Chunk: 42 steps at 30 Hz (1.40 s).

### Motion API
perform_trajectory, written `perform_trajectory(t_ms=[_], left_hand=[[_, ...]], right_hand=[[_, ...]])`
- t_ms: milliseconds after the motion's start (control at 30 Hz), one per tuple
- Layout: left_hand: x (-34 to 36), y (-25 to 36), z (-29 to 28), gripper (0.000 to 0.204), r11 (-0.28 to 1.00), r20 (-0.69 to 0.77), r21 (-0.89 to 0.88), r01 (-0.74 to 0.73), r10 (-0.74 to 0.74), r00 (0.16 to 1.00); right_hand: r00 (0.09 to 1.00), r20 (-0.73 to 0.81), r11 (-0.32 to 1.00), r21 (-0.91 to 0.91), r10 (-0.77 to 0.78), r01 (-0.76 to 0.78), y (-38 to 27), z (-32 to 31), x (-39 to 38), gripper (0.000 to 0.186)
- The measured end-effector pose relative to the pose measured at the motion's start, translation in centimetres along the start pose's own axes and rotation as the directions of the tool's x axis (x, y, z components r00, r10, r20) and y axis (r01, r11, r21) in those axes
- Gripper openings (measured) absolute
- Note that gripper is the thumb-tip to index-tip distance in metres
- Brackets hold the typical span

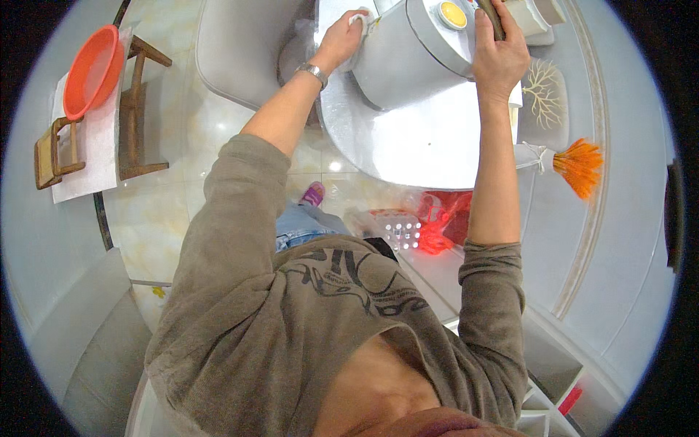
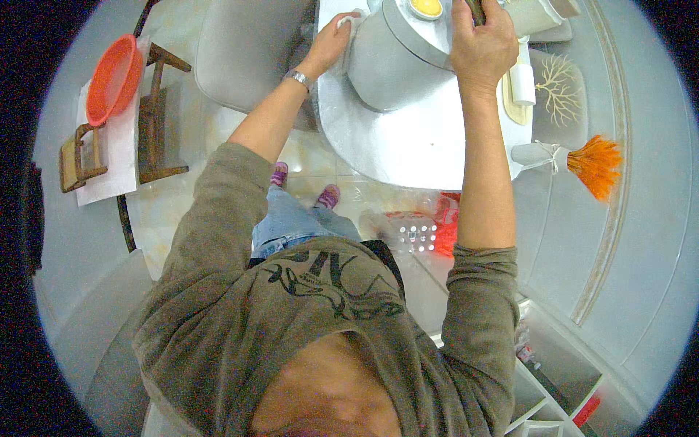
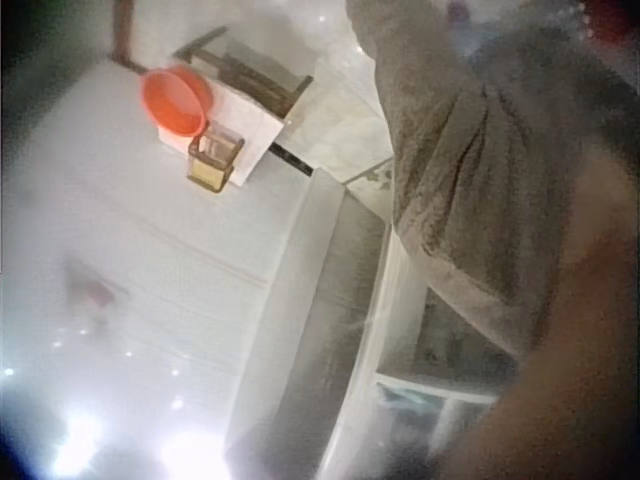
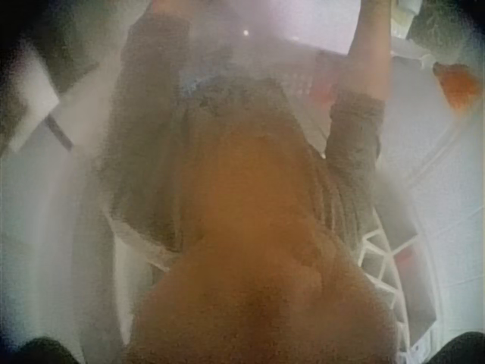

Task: The person wipes the exterior of a white electric kettle with a white cloth, cleaning the handle, lid, and body. They then dip the cloth into a red basin of water, wring it out, and continue wiping the kettle and the surrounding table surface.

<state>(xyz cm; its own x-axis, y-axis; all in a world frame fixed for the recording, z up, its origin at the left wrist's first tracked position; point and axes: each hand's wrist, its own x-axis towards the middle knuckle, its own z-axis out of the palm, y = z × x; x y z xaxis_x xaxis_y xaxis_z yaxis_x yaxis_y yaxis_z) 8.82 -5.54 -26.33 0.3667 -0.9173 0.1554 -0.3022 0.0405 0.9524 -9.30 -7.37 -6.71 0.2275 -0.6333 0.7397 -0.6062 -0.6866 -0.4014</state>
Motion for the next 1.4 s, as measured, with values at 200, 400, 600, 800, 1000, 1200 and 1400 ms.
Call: perform_trajectory(t_ms=[200,400,600,800,1000,1200,1400], left_hand=[[-3.7,-1.5,-0.9,0.037,0.980,0.023,0.176,-0.094,0.091,0.996],[-8.9,-3.5,-0.6,0.031,0.947,0.172,0.293,-0.134,0.086,0.981],[-7.6,-1.6,-1.3,0.029,0.992,-0.094,-0.021,0.122,-0.124,0.988],[2.4,-0.5,-2.0,0.036,0.983,0.320,-0.064,0.170,-0.141,0.937],[-0.3,-2.8,1.2,0.041,0.953,0.001,-0.147,0.265,-0.267,0.964],[-5.6,-1.6,1.6,0.041,0.914,-0.138,-0.062,0.400,-0.405,0.904],[-10.9,-0.6,1.4,0.037,0.939,0.022,-0.053,0.339,-0.339,0.941]], right_hand=[[0.999,0.011,0.999,0.013,0.048,-0.049,-0.4,-0.1,0.0,0.033],[0.998,0.018,0.998,-0.016,0.054,-0.054,1.2,0.3,-0.3,0.033],[1.000,0.007,0.999,-0.044,-0.008,0.008,1.6,0.1,-0.5,0.032],[1.000,0.019,1.000,-0.006,-0.012,0.012,1.2,0.2,-0.6,0.033],[0.999,-0.019,0.995,0.089,0.051,-0.049,0.1,0.1,-0.3,0.032],[0.998,-0.025,0.998,0.015,0.064,-0.063,-0.4,-0.2,-0.1,0.032],[0.998,-0.018,0.998,0.004,0.055,-0.055,0.0,0.0,0.0,0.032]])
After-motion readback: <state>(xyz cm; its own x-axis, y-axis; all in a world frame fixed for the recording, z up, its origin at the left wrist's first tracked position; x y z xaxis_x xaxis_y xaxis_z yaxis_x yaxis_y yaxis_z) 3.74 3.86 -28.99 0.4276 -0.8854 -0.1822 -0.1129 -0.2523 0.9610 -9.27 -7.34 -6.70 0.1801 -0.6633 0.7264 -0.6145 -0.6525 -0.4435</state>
